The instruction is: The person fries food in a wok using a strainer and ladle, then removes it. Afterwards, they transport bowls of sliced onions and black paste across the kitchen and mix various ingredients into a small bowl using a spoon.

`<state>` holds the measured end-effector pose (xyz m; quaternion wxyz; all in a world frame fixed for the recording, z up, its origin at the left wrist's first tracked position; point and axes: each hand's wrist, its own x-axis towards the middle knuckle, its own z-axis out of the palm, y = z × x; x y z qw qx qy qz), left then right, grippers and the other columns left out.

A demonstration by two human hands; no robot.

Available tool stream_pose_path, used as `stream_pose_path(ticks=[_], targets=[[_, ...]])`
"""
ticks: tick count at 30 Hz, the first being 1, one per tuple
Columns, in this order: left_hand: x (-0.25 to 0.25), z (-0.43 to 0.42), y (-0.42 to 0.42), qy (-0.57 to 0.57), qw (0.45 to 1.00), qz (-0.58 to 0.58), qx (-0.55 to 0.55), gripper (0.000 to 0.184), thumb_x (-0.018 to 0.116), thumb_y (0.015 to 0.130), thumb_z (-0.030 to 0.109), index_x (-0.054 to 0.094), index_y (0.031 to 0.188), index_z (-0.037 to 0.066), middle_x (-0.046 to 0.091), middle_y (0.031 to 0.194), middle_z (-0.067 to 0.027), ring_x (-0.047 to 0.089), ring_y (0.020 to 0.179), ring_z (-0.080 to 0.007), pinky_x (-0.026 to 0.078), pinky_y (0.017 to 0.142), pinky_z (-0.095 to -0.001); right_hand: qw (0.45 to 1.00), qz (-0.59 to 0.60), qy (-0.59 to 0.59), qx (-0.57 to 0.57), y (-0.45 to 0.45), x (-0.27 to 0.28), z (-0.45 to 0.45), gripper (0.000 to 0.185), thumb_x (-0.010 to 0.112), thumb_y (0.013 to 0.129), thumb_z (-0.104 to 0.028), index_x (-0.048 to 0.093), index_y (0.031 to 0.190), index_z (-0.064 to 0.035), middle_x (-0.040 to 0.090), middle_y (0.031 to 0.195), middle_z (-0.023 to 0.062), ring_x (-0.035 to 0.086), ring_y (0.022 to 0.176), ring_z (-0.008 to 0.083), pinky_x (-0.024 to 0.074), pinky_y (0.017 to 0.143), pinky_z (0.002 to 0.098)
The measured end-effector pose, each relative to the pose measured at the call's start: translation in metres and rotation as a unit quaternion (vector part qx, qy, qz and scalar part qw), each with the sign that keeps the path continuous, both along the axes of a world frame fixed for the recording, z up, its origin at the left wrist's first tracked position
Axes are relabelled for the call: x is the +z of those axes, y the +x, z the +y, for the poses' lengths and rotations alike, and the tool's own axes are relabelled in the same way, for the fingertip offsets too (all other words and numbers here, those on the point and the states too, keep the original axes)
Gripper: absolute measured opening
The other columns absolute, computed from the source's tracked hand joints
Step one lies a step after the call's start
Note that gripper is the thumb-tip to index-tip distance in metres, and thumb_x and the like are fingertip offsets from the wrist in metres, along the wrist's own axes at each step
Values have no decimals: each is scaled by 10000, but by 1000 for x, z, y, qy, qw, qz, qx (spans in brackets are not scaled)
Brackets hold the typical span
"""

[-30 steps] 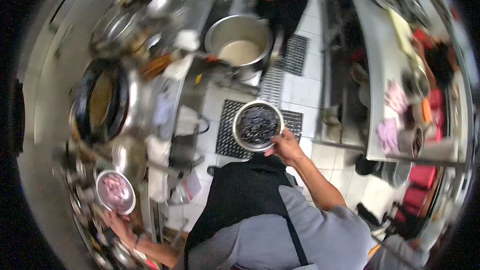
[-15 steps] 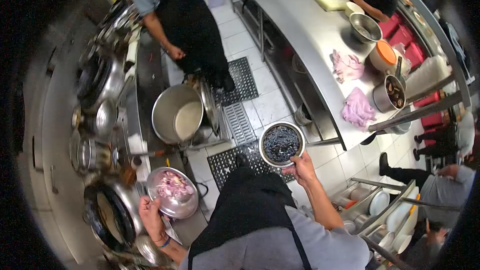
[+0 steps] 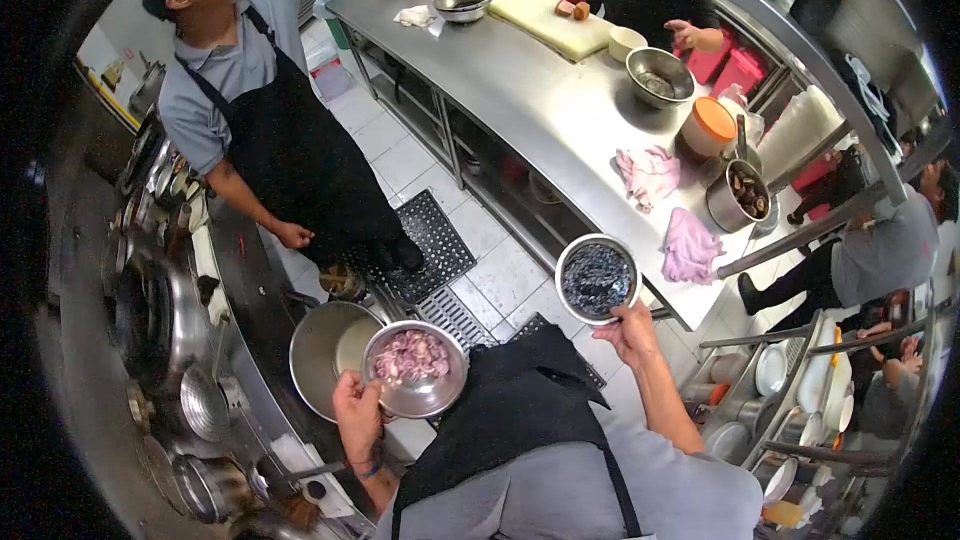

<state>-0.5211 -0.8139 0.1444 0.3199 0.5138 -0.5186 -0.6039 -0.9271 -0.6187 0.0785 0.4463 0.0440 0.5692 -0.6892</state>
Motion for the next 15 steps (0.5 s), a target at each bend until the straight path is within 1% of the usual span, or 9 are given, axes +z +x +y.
stream_pose_path(ticks=[1,4,6,8,11,14,15], targets=[[-2,-13,-7,11,1000,15,-9,178,644,917,76,481,854,42,498,655,17,461,455,-43,381,362,-214,1000,-4,-11,-19,-2,5,-9,447,405,867,51,376,1308,-17,640,960,213,680,619,293,617,488,394],[-3,-48,-28,13,999,7,-36,168,634,921,66,477,861,47,505,658,11,480,459,-46,396,365,-217,998,-4,-31,-62,-13,13,-37,443,406,861,47,376,1300,-2,640,952,214,678,614,286,614,479,389],[5,-71,-49,27,999,11,-38,169,630,923,65,476,856,52,537,662,-3,506,454,-59,410,365,-219,996,6,-32,-77,-28,16,-57,442,403,854,47,375,1293,10,641,952,215,676,611,283,613,475,386],[15,-93,-73,32,998,26,-37,167,630,921,62,478,856,51,553,666,-9,514,450,-65,416,365,-219,996,20,-30,-81,-48,19,-84,442,401,845,47,376,1285,20,641,953,213,675,609,281,612,472,382],[21,-126,-108,17,998,47,-49,162,630,921,59,480,859,49,564,668,-15,523,452,-71,422,366,-220,996,33,-40,-71,-81,26,-129,401,412,839,41,429,1240,32,645,951,203,675,611,271,610,471,372],[38,-163,-154,21,999,16,-46,164,635,917,52,481,860,51,556,649,-10,525,458,-69,418,368,-221,995,52,-50,-61,-122,23,-182,370,423,843,33,465,1211,39,659,940,203,682,622,268,610,473,367],[33,-178,-167,14,999,25,-42,167,637,916,51,480,859,53,553,643,-9,524,454,-70,417,367,-223,995,61,-49,-57,-135,21,-200,370,424,843,33,468,1211,38,661,933,203,684,624,269,609,474,366]])
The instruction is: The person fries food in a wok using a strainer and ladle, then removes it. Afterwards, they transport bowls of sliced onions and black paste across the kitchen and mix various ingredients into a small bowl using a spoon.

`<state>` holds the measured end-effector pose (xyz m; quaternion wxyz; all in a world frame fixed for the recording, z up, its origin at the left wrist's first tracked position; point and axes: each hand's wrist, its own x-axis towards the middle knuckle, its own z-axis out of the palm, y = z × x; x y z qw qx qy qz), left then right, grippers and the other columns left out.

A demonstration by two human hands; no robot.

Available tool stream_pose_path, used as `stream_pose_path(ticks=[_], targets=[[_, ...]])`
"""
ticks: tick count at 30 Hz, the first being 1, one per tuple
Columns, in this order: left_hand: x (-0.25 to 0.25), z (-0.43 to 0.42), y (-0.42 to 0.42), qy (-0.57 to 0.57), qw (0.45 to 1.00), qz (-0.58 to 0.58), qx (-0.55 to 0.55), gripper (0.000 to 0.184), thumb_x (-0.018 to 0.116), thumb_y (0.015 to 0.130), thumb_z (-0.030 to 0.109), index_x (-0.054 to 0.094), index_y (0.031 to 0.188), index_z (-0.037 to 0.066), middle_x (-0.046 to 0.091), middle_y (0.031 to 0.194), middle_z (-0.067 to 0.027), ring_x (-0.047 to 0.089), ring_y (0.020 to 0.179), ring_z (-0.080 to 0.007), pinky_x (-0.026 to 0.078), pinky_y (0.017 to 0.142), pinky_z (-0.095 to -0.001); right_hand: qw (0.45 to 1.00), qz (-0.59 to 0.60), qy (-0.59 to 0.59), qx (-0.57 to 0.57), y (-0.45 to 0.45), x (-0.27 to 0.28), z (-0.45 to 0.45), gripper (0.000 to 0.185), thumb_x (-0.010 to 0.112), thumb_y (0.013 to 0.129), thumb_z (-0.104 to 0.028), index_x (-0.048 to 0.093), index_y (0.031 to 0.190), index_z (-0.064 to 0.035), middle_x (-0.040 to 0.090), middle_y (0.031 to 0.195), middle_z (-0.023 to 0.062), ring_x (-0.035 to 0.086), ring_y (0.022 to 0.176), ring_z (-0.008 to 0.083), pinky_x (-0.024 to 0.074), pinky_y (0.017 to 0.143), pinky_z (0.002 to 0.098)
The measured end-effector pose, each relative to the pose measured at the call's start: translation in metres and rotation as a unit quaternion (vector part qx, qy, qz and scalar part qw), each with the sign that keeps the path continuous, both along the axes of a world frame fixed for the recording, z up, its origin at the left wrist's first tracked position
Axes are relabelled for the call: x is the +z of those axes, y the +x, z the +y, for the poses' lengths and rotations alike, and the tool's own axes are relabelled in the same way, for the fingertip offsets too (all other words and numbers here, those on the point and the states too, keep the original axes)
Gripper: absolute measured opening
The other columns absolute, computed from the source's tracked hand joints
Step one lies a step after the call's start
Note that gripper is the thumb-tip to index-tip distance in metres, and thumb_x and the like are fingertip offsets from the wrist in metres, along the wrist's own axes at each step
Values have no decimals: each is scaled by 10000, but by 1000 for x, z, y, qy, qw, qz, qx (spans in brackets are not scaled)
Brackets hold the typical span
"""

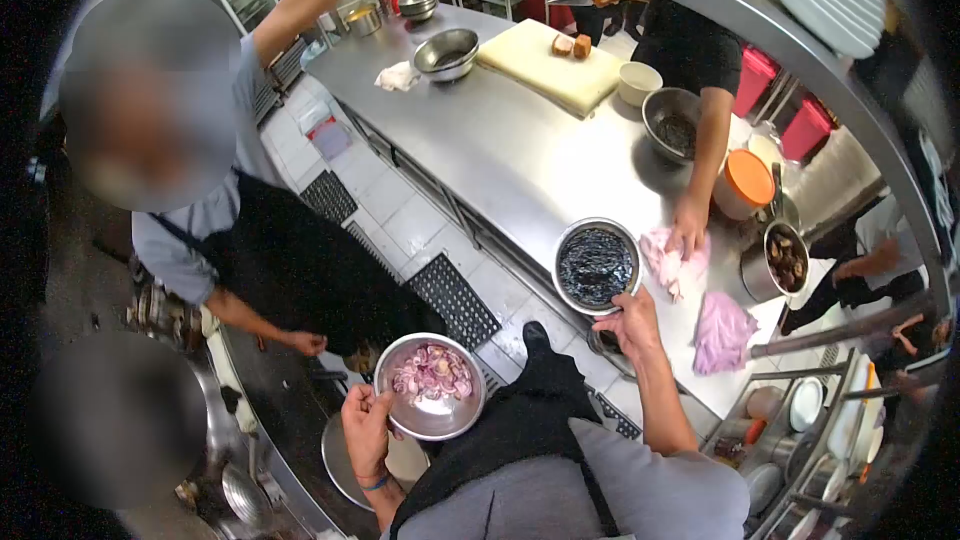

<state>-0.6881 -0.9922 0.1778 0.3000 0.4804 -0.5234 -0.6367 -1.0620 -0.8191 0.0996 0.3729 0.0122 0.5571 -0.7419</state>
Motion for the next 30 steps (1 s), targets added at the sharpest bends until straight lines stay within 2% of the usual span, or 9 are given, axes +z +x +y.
stream_pose_path(ticks=[3,9,16,23,27,28,30], targets=[[-9,-40,-34,-3,1000,15,5,171,640,912,47,478,857,57,547,626,-9,520,442,-75,410,362,-228,1000,1,-11,7,-33,-3,-48,386,436,835,43,480,1218,30,670,902,202,687,625,273,604,469,368],[32,-103,-102,2,1000,15,5,180,644,914,49,468,876,61,561,642,-25,522,429,-92,415,352,-236,998,-21,-31,59,-88,-9,-136,440,469,828,38,468,1268,32,656,949,213,683,620,303,607,473,381],[39,-168,-146,28,998,55,-33,187,633,924,48,454,872,59,559,654,-25,535,461,-78,454,372,-223,995,-22,-8,99,-111,1,-221,382,484,889,17,485,1271,5,651,963,197,688,626,301,603,472,375],[10,-258,-161,20,995,19,-95,182,620,932,54,452,864,59,554,643,-13,508,447,-59,411,371,-207,997,-29,17,65,-102,0,-282,414,455,866,48,458,1279,26,650,980,207,701,655,289,621,498,372],[-18,-305,-166,16,994,41,-104,198,629,933,63,448,853,65,508,637,16,480,452,-47,397,381,-206,998,-49,18,41,-95,-4,-312,428,455,852,62,468,1279,26,654,993,196,703,667,282,628,506,370],[-27,-321,-170,-45,991,18,-128,198,625,936,60,445,853,69,496,646,15,484,460,-50,402,384,-209,998,-45,19,30,-93,-2,-319,428,457,851,62,474,1276,24,654,986,190,701,663,279,629,507,371],[-32,-338,-167,6,990,11,-139,195,610,938,47,438,846,66,513,658,-11,500,469,-64,426,400,-220,999,-37,17,3,-88,-5,-327,438,459,840,67,496,1273,14,654,965,179,697,657,268,631,508,370]])
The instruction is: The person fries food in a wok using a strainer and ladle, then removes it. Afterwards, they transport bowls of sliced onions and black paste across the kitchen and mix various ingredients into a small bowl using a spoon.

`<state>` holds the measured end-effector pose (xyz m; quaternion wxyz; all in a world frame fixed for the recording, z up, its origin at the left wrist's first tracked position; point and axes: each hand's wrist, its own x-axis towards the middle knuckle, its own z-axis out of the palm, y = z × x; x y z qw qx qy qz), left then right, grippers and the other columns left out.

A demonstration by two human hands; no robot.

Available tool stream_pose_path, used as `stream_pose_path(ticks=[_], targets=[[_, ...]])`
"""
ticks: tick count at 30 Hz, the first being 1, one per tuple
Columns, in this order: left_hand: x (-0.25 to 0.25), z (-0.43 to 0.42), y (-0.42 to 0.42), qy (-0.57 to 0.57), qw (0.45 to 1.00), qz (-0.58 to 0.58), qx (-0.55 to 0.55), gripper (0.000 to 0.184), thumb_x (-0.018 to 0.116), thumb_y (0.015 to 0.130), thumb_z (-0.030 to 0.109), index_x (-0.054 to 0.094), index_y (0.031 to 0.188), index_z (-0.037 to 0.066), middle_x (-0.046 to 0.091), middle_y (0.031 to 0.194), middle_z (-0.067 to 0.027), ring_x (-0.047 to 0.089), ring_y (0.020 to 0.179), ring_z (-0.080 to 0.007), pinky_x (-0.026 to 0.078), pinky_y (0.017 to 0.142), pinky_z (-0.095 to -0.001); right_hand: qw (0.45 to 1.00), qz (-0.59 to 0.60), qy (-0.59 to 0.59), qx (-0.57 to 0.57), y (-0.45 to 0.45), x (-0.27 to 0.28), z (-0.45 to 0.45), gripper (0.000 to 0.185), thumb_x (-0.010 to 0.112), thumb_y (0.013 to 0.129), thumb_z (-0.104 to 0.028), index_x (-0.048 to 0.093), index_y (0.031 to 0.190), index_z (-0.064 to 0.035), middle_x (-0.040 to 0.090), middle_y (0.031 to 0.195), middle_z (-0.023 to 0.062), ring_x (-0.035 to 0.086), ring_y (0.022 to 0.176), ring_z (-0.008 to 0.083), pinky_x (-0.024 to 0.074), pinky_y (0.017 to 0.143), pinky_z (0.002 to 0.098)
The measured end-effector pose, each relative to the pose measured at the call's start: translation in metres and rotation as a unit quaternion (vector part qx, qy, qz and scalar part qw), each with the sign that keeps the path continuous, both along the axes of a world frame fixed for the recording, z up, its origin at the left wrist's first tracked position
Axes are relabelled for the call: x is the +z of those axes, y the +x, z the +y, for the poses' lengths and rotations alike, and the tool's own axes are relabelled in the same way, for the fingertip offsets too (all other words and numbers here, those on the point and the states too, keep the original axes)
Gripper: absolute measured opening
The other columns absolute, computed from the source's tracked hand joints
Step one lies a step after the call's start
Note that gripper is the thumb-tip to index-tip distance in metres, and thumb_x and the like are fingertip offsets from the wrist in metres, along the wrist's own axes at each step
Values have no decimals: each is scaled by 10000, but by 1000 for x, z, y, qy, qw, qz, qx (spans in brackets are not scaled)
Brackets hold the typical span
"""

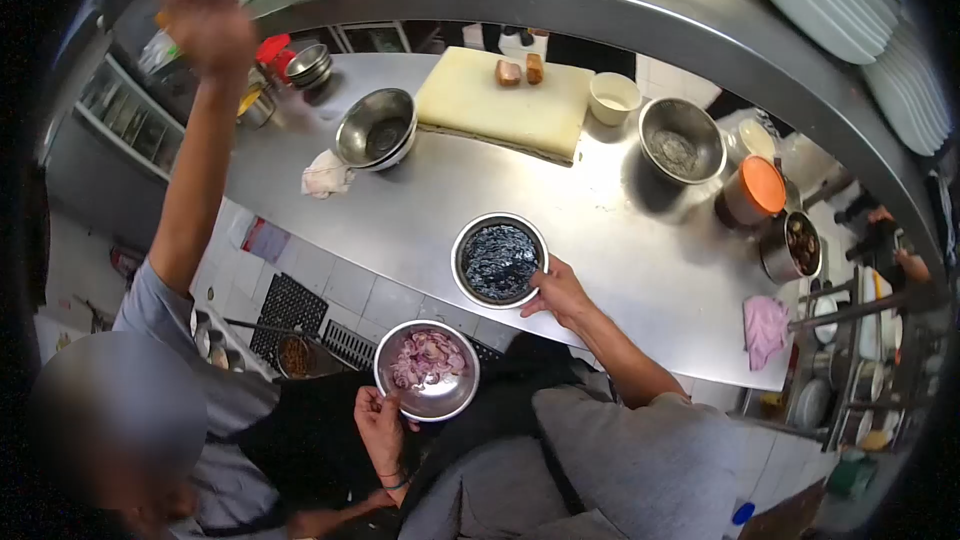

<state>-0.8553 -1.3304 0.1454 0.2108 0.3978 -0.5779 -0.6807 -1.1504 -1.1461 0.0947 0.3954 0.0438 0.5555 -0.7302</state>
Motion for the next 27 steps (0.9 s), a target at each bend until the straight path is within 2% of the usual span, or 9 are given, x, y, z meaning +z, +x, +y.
stream_pose_path(ticks=[6,9,13,15,17,19,20,22,27], targets=[[2,-48,-23,18,998,-53,5,190,588,923,25,421,839,61,533,679,-43,516,476,-82,425,382,-223,999,-11,30,-30,0,-15,-23,471,452,818,78,492,1285,23,652,968,183,694,657,268,632,502,366],[-19,-81,-28,14,998,-59,-8,182,576,916,18,417,841,64,535,671,-38,514,478,-77,404,376,-219,998,-2,48,-35,-11,-24,-41,456,461,819,76,491,1273,42,651,988,183,695,676,268,625,484,364],[-7,-112,-37,-51,990,-133,20,156,595,902,34,490,787,45,507,621,5,461,471,-48,341,388,-225,999,12,35,-33,-17,-51,-85,410,484,833,67,496,1242,51,645,1017,183,687,664,259,622,477,357],[-3,-116,-43,-27,991,-112,62,154,615,880,51,502,775,39,495,606,14,456,483,-49,342,409,-245,999,2,38,0,-30,-56,-97,366,473,851,55,501,1216,43,643,1001,174,686,673,257,620,474,355],[-8,-119,-44,-89,987,-128,45,140,613,902,45,497,826,68,509,654,23,463,490,-43,339,411,-208,999,18,21,27,-41,-54,-105,347,458,886,36,499,1231,29,644,1020,171,689,679,256,619,467,351],[-24,-121,-49,-189,973,-127,48,161,617,909,58,487,816,76,469,693,56,430,596,-17,329,499,-193,997,45,-3,59,-55,-57,-101,346,458,895,27,500,1239,19,646,1030,167,687,677,247,616,468,343],[-27,-121,-56,-211,969,-105,78,174,630,883,69,486,788,47,440,662,41,393,602,-33,313,505,-220,995,63,-1,78,-62,-62,-97,345,456,898,25,501,1240,17,646,1029,165,686,677,242,615,468,339],[-15,-226,-80,-227,964,-99,98,196,642,858,85,489,757,16,414,632,17,372,610,-52,313,512,-253,990,78,47,108,-85,-46,-174,341,451,904,21,503,1241,12,645,1029,161,684,676,234,612,467,330],[46,-333,-88,-309,924,-90,204,141,639,889,98,560,831,-3,493,637,-9,427,613,-67,369,538,-272,986,81,39,142,-80,-16,-228,340,461,922,9,490,1261,22,643,1054,157,677,668,229,611,482,346]])
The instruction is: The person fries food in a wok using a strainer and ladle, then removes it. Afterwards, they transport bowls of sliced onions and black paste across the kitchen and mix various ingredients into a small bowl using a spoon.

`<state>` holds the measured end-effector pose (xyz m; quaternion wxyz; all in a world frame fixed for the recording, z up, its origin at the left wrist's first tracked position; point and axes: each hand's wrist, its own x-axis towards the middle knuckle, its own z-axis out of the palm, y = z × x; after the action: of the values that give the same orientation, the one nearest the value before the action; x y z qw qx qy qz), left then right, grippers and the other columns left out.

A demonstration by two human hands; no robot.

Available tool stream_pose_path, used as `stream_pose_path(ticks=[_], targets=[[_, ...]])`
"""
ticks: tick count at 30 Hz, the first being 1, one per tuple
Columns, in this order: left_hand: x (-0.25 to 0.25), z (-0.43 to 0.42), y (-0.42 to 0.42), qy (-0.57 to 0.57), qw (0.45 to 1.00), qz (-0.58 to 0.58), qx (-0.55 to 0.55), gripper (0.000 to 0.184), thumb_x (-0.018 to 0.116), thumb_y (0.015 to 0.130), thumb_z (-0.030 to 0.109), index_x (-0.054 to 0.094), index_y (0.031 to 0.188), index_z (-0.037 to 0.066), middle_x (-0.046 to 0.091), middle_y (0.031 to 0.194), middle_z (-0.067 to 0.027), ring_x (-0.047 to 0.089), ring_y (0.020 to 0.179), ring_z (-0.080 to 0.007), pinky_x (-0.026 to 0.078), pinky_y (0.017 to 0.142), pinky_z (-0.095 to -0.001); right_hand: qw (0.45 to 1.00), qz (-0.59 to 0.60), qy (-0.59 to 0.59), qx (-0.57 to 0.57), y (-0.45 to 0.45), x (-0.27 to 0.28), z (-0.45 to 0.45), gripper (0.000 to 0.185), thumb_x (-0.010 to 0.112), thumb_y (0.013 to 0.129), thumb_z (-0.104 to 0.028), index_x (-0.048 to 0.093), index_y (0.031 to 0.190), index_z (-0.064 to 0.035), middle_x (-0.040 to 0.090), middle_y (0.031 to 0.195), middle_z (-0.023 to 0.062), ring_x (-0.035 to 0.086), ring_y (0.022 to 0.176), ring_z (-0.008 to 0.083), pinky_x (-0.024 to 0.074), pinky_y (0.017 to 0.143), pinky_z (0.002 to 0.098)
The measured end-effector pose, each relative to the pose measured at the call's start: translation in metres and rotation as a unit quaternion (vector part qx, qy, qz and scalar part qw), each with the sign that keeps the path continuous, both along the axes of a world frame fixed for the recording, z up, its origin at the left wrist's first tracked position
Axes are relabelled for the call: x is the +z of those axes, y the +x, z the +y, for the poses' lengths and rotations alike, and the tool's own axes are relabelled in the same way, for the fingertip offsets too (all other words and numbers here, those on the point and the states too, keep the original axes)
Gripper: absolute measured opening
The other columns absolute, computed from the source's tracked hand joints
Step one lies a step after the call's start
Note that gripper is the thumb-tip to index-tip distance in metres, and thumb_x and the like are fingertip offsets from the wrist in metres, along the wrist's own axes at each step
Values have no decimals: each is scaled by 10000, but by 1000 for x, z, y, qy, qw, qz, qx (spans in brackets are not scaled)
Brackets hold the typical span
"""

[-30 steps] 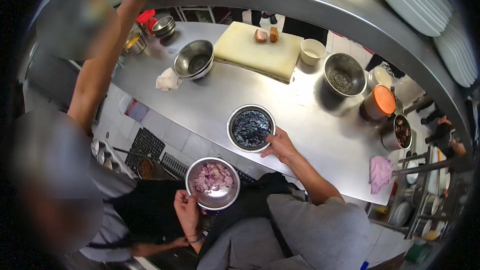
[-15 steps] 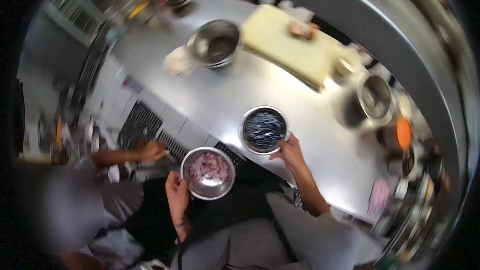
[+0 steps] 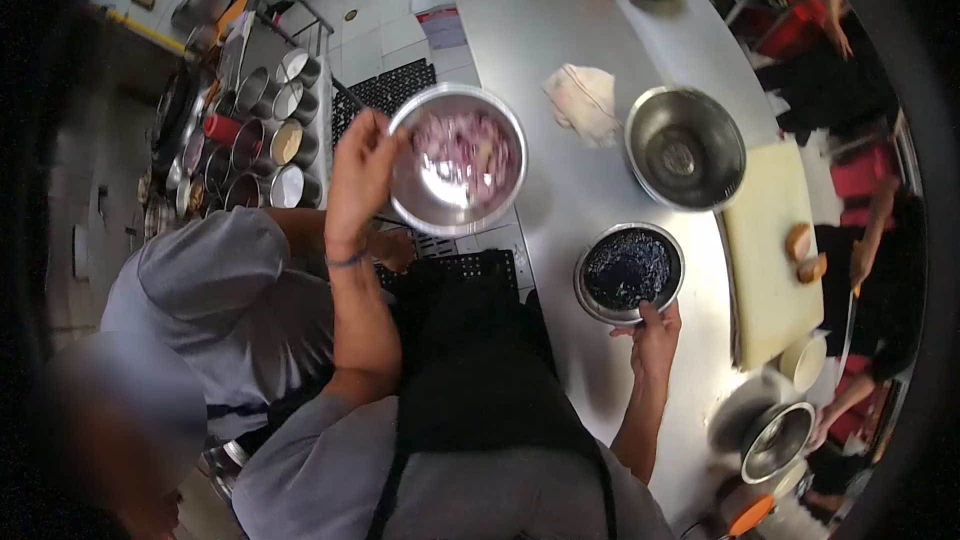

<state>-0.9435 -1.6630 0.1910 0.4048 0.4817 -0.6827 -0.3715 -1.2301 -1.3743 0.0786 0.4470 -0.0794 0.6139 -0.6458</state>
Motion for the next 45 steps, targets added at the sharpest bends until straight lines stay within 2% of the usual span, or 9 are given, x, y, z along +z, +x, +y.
stream_pose_path(ticks=[16,18,20,21,27,30,36,38,45], targets=[[-10,-261,129,-62,980,30,188,197,636,908,175,565,892,-9,538,624,-49,468,575,-102,411,532,-298,997,-7,68,-24,87,57,-178,471,509,865,34,466,1330,-32,644,1063,183,687,673,296,624,469,403],[5,-256,164,5,974,7,226,203,633,888,174,566,917,-15,606,692,-217,622,651,-378,458,593,-434,998,-35,52,-5,83,52,-206,476,513,861,35,468,1328,-39,644,1055,184,688,669,298,628,472,400],[-9,-248,202,13,965,15,263,207,636,885,175,564,926,-14,610,694,-216,623,642,-368,460,590,-428,998,-19,51,34,78,47,-239,460,521,848,29,475,1301,-36,643,1035,173,685,670,276,629,472,380],[-15,-241,220,-4,958,6,286,128,624,925,126,547,908,24,549,664,5,460,618,-50,368,523,-244,997,-13,50,64,75,46,-256,451,523,843,22,476,1288,-38,641,1027,165,685,681,262,628,472,365],[-4,-227,301,-70,895,-38,439,151,630,923,122,547,885,2,543,670,-17,476,623,-73,404,544,-281,980,0,24,198,73,27,-359,488,521,825,8,465,1308,-32,629,1052,165,674,650,256,617,458,341],[22,-232,328,-97,850,-16,517,174,624,897,141,553,878,-17,593,654,-158,573,569,-274,453,565,-404,970,-18,7,244,80,12,-402,494,520,833,-4,453,1321,-29,624,1064,170,670,634,253,613,458,336],[54,-266,453,-72,753,-103,646,209,592,913,170,493,932,-13,634,653,-202,627,468,-292,498,467,-422,948,-73,1,311,102,3,-475,460,530,863,-29,436,1313,-22,637,1042,168,666,582,252,604,450,347],[57,-286,497,-72,704,-205,676,236,627,880,234,554,940,18,654,856,-275,638,824,-469,500,737,-519,936,-78,8,344,104,-4,-499,445,521,878,-42,425,1312,-29,642,1023,160,666,572,252,601,453,353],[-30,-339,620,-60,674,-426,601,233,448,897,107,631,1014,23,640,1016,-276,629,947,-469,500,819,-551,907,-60,24,417,127,-4,-609,413,525,834,-35,473,1242,4,657,907,173,653,555,243,598,439,350]])
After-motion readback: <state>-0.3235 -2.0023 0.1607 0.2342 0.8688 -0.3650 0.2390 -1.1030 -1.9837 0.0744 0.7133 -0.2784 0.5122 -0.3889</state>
